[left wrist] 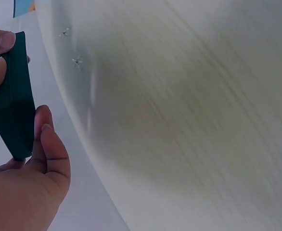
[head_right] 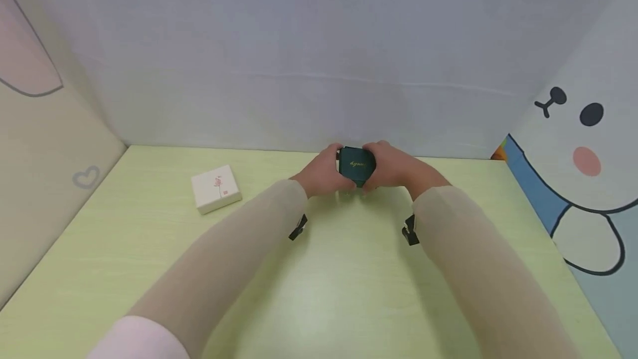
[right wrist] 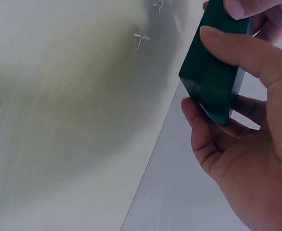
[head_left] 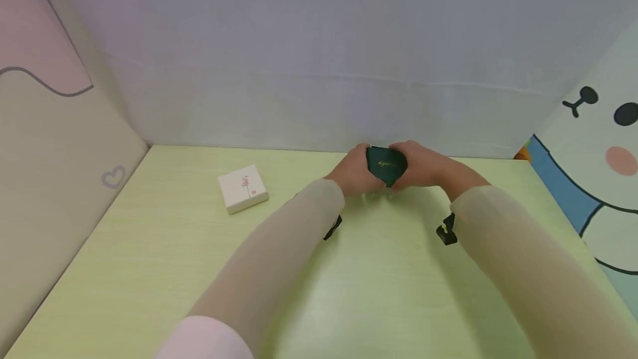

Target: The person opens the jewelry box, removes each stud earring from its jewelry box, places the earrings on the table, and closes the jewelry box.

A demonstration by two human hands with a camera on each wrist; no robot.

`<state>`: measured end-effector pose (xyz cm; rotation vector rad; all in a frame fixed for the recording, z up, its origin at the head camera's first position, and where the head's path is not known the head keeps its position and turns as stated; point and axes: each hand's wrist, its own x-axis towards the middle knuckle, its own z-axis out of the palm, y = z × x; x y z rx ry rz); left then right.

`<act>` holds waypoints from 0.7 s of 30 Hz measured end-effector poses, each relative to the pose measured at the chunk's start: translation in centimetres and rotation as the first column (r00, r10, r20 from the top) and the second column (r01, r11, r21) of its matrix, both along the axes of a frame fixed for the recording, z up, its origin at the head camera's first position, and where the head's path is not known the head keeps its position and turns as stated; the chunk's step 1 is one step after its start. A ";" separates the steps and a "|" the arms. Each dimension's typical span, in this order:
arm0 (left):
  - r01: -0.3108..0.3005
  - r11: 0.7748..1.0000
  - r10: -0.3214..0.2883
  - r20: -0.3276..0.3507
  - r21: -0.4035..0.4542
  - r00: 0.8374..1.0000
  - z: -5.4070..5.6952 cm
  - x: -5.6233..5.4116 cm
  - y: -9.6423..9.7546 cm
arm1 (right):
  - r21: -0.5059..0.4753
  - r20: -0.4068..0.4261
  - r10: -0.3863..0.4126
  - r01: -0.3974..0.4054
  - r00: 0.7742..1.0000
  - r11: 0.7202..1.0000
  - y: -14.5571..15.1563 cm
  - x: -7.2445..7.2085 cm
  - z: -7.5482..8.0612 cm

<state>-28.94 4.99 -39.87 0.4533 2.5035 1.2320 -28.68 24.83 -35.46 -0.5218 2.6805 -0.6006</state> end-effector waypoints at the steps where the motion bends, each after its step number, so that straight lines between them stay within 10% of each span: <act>1: -0.008 1.000 0.008 -0.006 0.003 1.000 -0.3 -0.2 0.1 | 0.019 0.003 -0.008 0.008 1.000 1.000 -0.2 -0.1 0.0; 7: -0.045 0.998 0.043 -0.041 -0.043 0.998 -2.8 -0.9 0.8 | 0.123 0.027 -0.039 0.035 0.999 0.992 -1.2 -0.6 -0.5; 21: -0.072 0.989 0.058 -0.113 -0.125 0.992 -4.7 -0.4 1.8 | 0.135 0.019 -0.029 0.027 0.999 0.991 -1.1 -1.8 -2.6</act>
